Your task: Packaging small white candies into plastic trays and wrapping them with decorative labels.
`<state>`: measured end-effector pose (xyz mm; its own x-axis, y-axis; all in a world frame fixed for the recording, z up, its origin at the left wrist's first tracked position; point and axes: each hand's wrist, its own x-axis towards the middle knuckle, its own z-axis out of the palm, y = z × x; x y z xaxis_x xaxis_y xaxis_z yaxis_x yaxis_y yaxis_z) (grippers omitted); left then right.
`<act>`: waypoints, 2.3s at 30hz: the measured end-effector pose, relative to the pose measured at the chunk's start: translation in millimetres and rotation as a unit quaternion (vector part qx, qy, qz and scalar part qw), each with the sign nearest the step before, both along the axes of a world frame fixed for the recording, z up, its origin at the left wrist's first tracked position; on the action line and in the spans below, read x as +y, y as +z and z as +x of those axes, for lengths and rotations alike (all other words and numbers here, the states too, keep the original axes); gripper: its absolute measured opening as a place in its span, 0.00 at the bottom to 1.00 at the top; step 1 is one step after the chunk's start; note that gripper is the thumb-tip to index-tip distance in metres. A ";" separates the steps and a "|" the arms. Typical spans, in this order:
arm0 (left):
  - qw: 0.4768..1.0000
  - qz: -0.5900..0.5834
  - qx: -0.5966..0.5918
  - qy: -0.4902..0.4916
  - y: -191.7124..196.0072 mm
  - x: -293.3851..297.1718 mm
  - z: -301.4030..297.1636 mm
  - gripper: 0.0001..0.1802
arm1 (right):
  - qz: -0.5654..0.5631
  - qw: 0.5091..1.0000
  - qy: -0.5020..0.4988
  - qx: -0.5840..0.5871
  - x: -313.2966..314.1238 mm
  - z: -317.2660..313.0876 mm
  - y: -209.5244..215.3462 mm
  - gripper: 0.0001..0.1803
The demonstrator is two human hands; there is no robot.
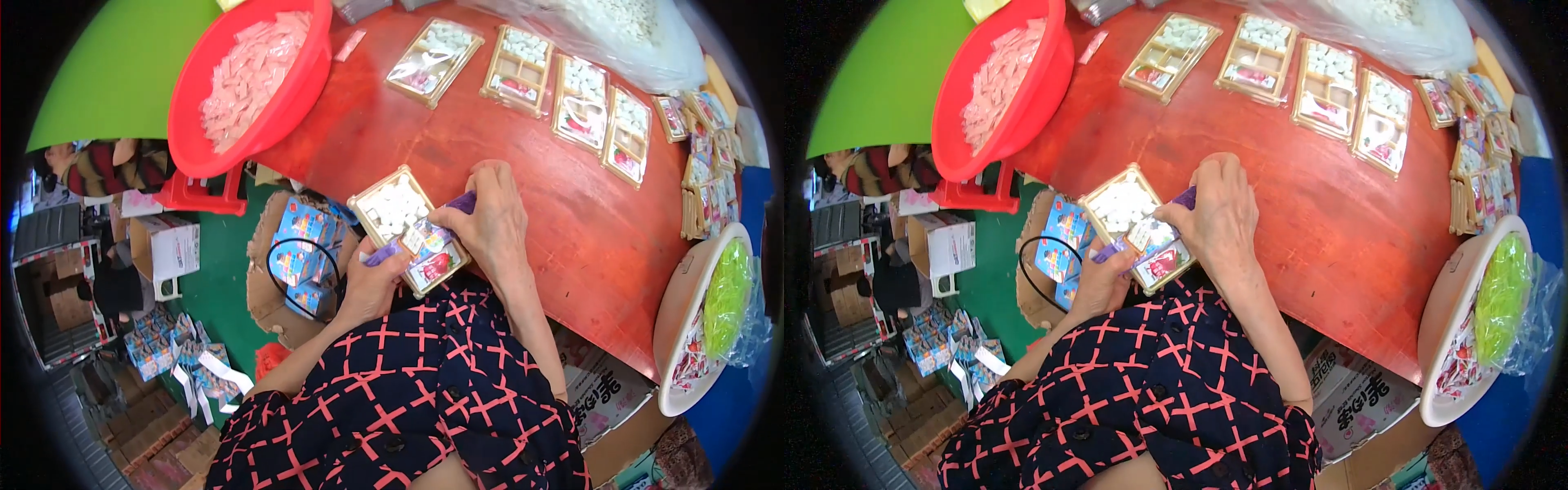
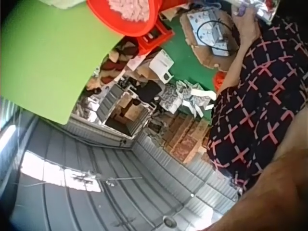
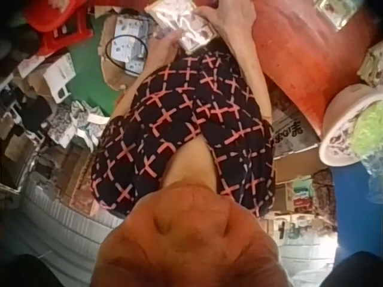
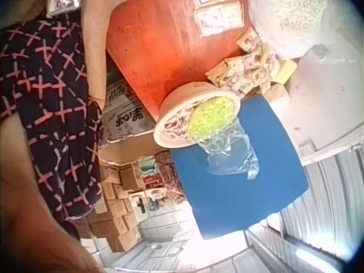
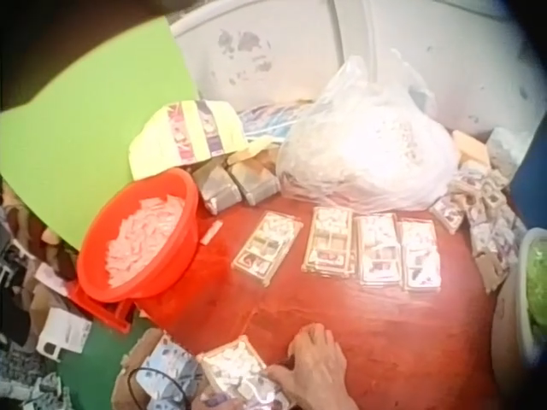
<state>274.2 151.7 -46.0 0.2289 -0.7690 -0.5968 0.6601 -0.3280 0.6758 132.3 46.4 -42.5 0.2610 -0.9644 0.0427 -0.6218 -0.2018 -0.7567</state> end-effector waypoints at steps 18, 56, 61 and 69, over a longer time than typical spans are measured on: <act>0.922 -0.275 -0.151 -0.226 18.7 -101.2 -45.6 0.18 | -0.221 0.927 -0.278 -0.119 -3.7 -37.5 18.9 0.08; 0.873 -0.224 -0.105 -0.420 43.5 -130.6 -81.6 0.23 | -0.016 0.673 0.049 -0.738 1.2 -74.1 -15.2 0.11; 0.875 -0.213 -0.131 -0.415 36.5 -131.9 -81.3 0.12 | 0.036 0.683 -0.247 -0.686 6.7 -77.7 -17.6 0.10; 0.710 -0.393 -0.415 -0.412 21.3 -129.6 -85.5 0.15 | -0.014 0.833 -0.200 -0.515 18.9 -83.3 -5.8 0.07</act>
<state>188.7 22.1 -24.7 -0.4706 -0.8664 0.1671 -0.2696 0.3215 0.9077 49.0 65.3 -48.3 -0.2704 -0.9603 0.0682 0.3339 -0.1599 -0.9289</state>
